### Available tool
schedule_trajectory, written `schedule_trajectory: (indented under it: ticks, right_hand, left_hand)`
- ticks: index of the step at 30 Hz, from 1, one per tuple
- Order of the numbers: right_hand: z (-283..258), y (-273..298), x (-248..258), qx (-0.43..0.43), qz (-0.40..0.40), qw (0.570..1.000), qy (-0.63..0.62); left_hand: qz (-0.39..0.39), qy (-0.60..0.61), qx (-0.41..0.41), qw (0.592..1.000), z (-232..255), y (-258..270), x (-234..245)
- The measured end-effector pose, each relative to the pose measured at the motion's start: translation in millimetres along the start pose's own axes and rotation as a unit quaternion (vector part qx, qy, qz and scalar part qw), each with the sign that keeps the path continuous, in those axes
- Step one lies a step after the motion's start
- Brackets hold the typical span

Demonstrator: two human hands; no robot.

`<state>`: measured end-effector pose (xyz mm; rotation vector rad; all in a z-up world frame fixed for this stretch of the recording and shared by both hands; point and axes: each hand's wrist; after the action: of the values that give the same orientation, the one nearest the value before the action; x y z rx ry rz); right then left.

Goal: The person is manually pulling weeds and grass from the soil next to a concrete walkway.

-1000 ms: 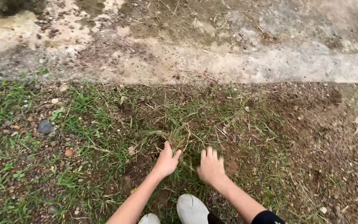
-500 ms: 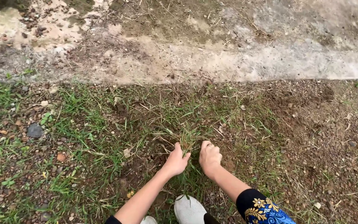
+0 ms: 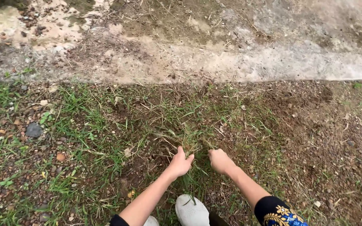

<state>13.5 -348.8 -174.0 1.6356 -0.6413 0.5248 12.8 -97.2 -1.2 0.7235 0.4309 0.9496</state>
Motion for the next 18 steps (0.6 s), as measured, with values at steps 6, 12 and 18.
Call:
schedule_trajectory:
  ticks: [6,12,18]
  right_hand:
    - [-28,59,10,0.033,0.044,0.995,-0.089]
    - [-39,106,49,-0.005,0.046,0.981,-0.188]
    - [4,94,72,-0.098,-0.112,0.954,-0.26]
  left_hand:
    - [0.026,-0.004,0.015,1.0,-43,-45,-23]
    - [0.002,-0.027,0.032,0.999,-5,-8,-21]
    - [0.026,-0.013,0.025,0.999,-36,-39,-19]
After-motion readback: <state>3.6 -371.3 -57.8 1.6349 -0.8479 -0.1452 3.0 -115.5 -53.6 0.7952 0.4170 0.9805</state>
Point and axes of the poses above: each hand's wrist, its own y-axis away from the middle knuckle, its own x-axis out of the back of the hand, z = x × y, and after that the axes turned 3 degrees about -x, right-handed
